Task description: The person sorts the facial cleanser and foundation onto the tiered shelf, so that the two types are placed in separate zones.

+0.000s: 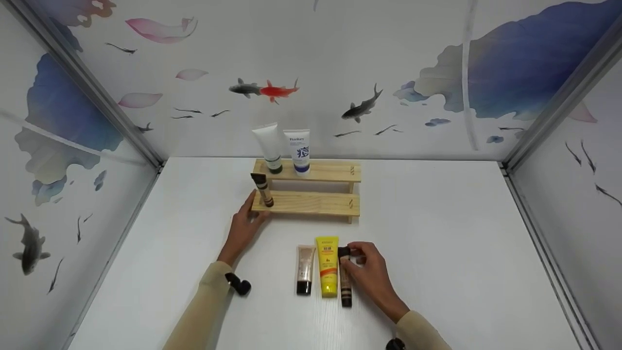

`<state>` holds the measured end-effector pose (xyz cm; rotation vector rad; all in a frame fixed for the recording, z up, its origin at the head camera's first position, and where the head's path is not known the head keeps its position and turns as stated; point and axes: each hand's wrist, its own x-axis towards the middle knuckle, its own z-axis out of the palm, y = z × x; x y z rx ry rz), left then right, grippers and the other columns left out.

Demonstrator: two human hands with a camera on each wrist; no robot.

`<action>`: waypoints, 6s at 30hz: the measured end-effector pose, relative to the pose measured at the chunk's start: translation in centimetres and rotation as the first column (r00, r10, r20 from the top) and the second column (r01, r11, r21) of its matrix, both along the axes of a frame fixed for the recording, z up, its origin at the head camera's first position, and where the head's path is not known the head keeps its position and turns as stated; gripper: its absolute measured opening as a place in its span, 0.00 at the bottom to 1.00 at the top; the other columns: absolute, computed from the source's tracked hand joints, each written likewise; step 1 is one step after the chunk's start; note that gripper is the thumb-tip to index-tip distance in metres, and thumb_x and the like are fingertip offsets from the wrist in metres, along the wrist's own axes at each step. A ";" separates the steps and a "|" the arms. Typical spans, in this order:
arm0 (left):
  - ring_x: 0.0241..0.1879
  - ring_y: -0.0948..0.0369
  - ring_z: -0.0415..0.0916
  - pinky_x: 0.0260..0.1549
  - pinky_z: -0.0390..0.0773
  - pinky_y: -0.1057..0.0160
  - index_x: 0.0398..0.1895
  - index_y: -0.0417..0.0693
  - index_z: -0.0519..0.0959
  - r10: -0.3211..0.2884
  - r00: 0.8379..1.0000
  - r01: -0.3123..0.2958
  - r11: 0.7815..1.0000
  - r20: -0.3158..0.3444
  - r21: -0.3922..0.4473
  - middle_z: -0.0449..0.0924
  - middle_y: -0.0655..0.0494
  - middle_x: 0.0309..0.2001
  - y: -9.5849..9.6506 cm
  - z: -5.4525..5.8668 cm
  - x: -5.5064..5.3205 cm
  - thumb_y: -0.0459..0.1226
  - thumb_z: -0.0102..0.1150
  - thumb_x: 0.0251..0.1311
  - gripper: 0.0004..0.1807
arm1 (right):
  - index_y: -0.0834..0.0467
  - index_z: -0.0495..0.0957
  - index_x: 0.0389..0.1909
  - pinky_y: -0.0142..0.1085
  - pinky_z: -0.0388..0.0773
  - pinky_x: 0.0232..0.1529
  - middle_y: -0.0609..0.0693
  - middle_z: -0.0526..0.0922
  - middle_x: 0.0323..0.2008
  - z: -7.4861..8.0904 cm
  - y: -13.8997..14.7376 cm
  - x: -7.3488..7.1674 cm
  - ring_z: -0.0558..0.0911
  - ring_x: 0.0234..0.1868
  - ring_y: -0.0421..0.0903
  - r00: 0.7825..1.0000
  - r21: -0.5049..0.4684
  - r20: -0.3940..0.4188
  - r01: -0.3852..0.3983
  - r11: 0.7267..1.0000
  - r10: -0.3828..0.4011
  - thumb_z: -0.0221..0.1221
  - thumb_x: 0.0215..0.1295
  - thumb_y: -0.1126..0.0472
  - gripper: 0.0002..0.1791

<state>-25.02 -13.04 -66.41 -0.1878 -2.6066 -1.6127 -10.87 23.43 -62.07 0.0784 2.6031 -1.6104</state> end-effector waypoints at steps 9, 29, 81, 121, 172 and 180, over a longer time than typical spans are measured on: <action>0.84 0.47 0.59 0.81 0.60 0.43 0.92 0.56 0.54 0.001 1.000 -0.001 1.000 0.003 -0.012 0.62 0.46 0.85 0.1 0.1 -0.1 0.63 0.65 0.74 0.52 | 0.61 0.79 0.68 0.32 0.78 0.57 0.57 0.84 0.61 -0.3 0.2 0.0 0.81 0.57 0.52 1.000 0.031 -0.013 0.001 1.000 -0.001 0.73 0.74 0.62 0.26; 0.83 0.48 0.61 0.81 0.61 0.42 0.92 0.57 0.53 -0.007 1.000 0.007 1.000 0.003 0.003 0.62 0.47 0.85 0.0 -0.1 -0.2 0.65 0.63 0.74 0.52 | 0.61 0.79 0.68 0.31 0.78 0.53 0.55 0.85 0.58 -0.6 0.5 0.5 0.80 0.53 0.50 1.000 0.053 0.013 -0.004 0.999 0.003 0.73 0.73 0.62 0.26; 0.83 0.49 0.61 0.81 0.61 0.45 0.92 0.55 0.53 0.003 1.000 -0.003 1.000 0.010 -0.007 0.61 0.49 0.86 0.2 0.4 0.3 0.63 0.63 0.75 0.52 | 0.65 0.87 0.55 0.34 0.79 0.39 0.51 0.84 0.38 1.9 1.1 -0.6 0.79 0.41 0.48 0.994 0.158 0.099 -0.065 0.985 0.050 0.73 0.72 0.57 0.18; 0.82 0.47 0.62 0.80 0.63 0.41 0.92 0.57 0.54 0.015 1.000 -0.015 1.000 0.021 -0.004 0.62 0.47 0.85 0.0 0.1 0.0 0.66 0.63 0.73 0.52 | 0.62 0.86 0.58 0.27 0.77 0.50 0.55 0.88 0.51 4.5 4.3 -2.8 0.81 0.50 0.50 0.991 0.139 -0.128 0.064 0.988 -0.046 0.70 0.78 0.53 0.18; 0.75 0.50 0.71 0.76 0.68 0.43 0.92 0.56 0.54 0.008 1.000 -0.008 1.000 0.010 -0.020 0.65 0.47 0.83 0.2 0.2 0.0 0.61 0.64 0.76 0.50 | 0.62 0.87 0.55 0.23 0.74 0.49 0.55 0.89 0.50 7.3 3.8 -6.1 0.80 0.49 0.41 0.935 0.079 -0.349 0.102 0.992 -0.069 0.72 0.76 0.58 0.14; 0.67 0.52 0.76 0.72 0.72 0.42 0.92 0.57 0.54 0.008 1.000 -0.008 1.000 0.010 -0.018 0.69 0.47 0.81 0.1 0.1 0.1 0.63 0.64 0.75 0.51 | 0.62 0.87 0.55 0.24 0.74 0.49 0.55 0.89 0.51 7.7 3.0 -6.9 0.81 0.51 0.48 0.932 0.053 -0.356 0.092 0.994 -0.068 0.73 0.75 0.60 0.14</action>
